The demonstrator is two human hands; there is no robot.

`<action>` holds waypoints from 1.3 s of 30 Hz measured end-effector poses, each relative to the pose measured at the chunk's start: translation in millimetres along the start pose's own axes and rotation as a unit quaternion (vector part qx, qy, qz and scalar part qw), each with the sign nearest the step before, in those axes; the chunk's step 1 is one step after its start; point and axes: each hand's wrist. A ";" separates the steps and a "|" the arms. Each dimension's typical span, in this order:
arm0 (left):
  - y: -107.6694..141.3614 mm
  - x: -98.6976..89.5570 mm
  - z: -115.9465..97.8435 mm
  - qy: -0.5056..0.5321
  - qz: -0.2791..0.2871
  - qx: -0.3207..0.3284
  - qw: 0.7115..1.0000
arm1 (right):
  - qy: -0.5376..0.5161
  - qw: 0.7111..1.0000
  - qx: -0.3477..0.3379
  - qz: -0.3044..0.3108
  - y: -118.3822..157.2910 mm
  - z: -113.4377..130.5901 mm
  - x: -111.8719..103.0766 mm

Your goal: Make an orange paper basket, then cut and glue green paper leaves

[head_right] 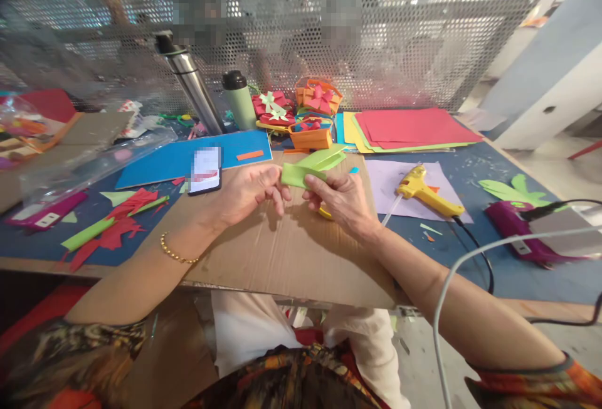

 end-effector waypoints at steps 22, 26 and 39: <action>3.4 10.7 0.1 -0.067 -0.054 0.007 0.996 | -0.045 0.993 0.101 0.034 1.2 6.1 5.4; 3.8 11.4 -0.9 -0.065 -0.049 0.010 0.997 | -0.025 0.994 0.098 0.046 1.8 5.4 3.4; 5.7 10.1 0.3 -0.111 -0.024 -0.011 0.994 | -0.051 0.989 0.116 0.074 -1.8 5.9 4.0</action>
Point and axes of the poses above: each hand's wrist, its own y-axis away from the middle knuckle, its own x-axis out of the palm, z = x × y, and after that the axes turned 10 degrees about x, right-handed
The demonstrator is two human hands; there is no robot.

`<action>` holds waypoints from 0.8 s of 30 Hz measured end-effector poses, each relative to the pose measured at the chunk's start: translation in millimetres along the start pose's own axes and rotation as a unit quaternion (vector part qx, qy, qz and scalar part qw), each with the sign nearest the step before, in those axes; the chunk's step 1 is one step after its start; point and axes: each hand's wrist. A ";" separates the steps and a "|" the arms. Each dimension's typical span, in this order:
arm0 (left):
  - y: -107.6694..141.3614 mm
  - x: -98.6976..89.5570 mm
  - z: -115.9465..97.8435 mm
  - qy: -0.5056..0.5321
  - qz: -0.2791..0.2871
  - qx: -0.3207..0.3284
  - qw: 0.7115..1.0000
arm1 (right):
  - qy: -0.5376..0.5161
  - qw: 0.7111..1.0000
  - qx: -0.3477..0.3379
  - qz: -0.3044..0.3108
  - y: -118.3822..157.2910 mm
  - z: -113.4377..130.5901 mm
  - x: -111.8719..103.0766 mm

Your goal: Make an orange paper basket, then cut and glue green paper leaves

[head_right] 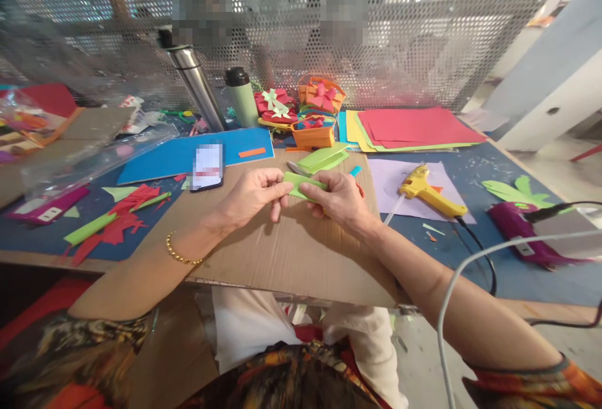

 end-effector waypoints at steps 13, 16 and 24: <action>-0.9 -2.5 0.3 -0.007 -0.008 0.046 0.999 | 0.001 0.999 -0.039 0.009 0.4 -7.0 3.1; -0.1 -0.2 0.9 -0.021 -0.031 0.046 0.998 | 0.002 0.999 -0.043 0.009 0.7 -7.7 3.4; 0.0 1.6 4.7 -0.023 -0.044 0.050 0.998 | 0.028 0.998 -0.051 0.005 1.6 -7.5 3.4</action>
Point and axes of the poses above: each hand's wrist, its own y-axis away from the middle knuckle, its own x-axis out of the palm, z = x × y, and after that the axes turned 10 degrees about x, right-handed
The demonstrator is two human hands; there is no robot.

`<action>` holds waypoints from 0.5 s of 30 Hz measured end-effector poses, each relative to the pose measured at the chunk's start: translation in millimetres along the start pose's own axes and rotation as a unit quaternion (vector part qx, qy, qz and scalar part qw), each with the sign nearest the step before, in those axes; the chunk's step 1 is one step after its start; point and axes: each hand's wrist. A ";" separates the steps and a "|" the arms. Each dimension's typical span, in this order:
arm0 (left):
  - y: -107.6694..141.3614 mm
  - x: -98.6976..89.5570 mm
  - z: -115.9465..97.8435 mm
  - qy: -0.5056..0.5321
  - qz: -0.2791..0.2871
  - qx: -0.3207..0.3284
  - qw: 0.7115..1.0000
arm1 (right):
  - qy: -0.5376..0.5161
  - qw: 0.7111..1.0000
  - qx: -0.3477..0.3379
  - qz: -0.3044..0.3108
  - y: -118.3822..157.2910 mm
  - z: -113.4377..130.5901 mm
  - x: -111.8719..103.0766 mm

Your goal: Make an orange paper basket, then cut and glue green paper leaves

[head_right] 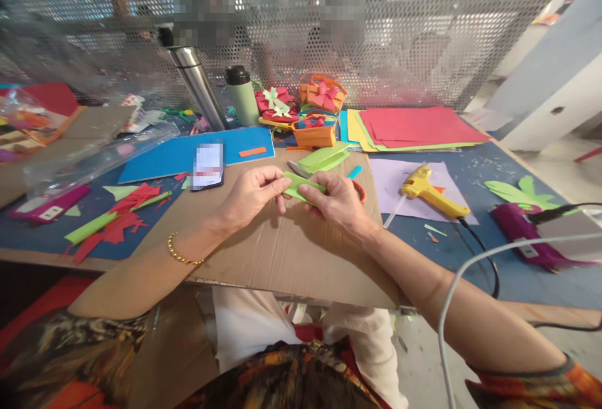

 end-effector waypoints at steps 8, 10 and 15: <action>-0.5 -0.5 2.1 0.011 -0.003 -0.011 1.000 | 0.038 0.999 -0.010 -0.015 0.2 -0.8 -1.1; -0.2 -0.1 1.8 0.007 -0.002 -0.011 1.000 | 0.051 0.998 -0.012 -0.019 0.1 -0.8 -1.8; 0.7 0.3 -1.3 -0.008 0.000 0.000 1.000 | 0.043 0.999 -0.010 -0.015 0.5 1.2 -1.7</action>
Point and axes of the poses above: each hand's wrist, its own y-axis away from the middle knuckle, its own x-axis out of the palm, z = x × y, and after that the axes turned 10 degrees about x, right-handed
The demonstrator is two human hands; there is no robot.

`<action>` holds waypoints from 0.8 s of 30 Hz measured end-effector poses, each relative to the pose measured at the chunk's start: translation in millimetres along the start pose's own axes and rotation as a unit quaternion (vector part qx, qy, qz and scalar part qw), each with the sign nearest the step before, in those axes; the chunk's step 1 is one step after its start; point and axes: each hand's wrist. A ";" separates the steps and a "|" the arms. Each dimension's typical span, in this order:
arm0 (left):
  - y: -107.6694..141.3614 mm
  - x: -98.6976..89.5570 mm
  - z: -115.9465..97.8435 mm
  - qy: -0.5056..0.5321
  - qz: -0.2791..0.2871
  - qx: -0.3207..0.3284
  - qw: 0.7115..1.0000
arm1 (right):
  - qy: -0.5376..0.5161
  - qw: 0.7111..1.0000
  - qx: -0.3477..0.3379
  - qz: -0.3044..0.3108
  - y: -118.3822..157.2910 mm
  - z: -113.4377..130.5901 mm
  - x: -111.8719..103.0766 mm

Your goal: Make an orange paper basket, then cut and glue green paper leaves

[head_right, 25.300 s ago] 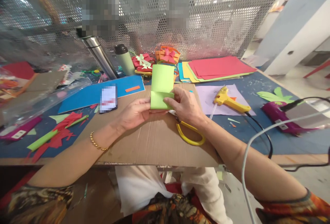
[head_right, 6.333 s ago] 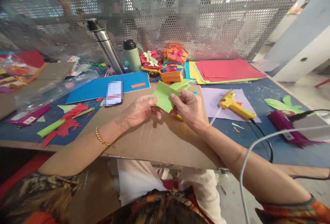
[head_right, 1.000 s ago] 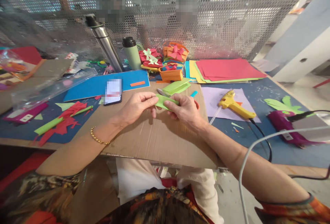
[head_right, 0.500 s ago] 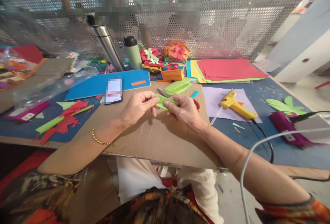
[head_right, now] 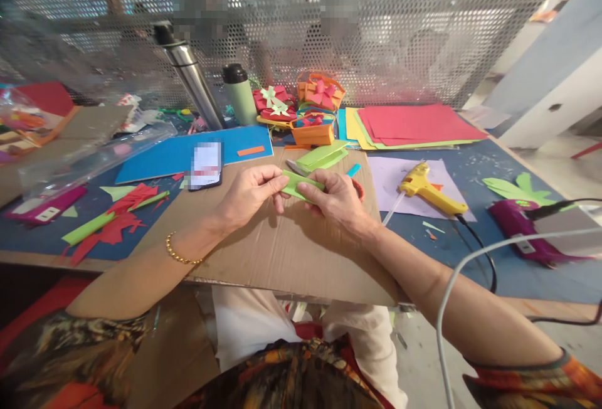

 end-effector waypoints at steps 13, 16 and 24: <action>-0.8 -2.3 -6.0 -0.021 -0.004 0.009 1.000 | -0.057 0.998 0.021 0.021 2.8 2.8 -0.7; -2.5 -4.2 -2.5 -0.021 -0.016 0.017 0.999 | -0.080 0.996 0.014 -0.029 -1.4 -1.1 -2.0; -3.7 -5.0 2.8 -0.027 -0.036 0.044 0.998 | -0.076 0.997 0.031 0.011 1.0 9.2 0.0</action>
Point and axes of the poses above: each hand's wrist, its own y-axis away from the middle knuckle, its own x-axis out of the palm, z = x × y, and after that the axes turned 10 degrees about x, right-handed
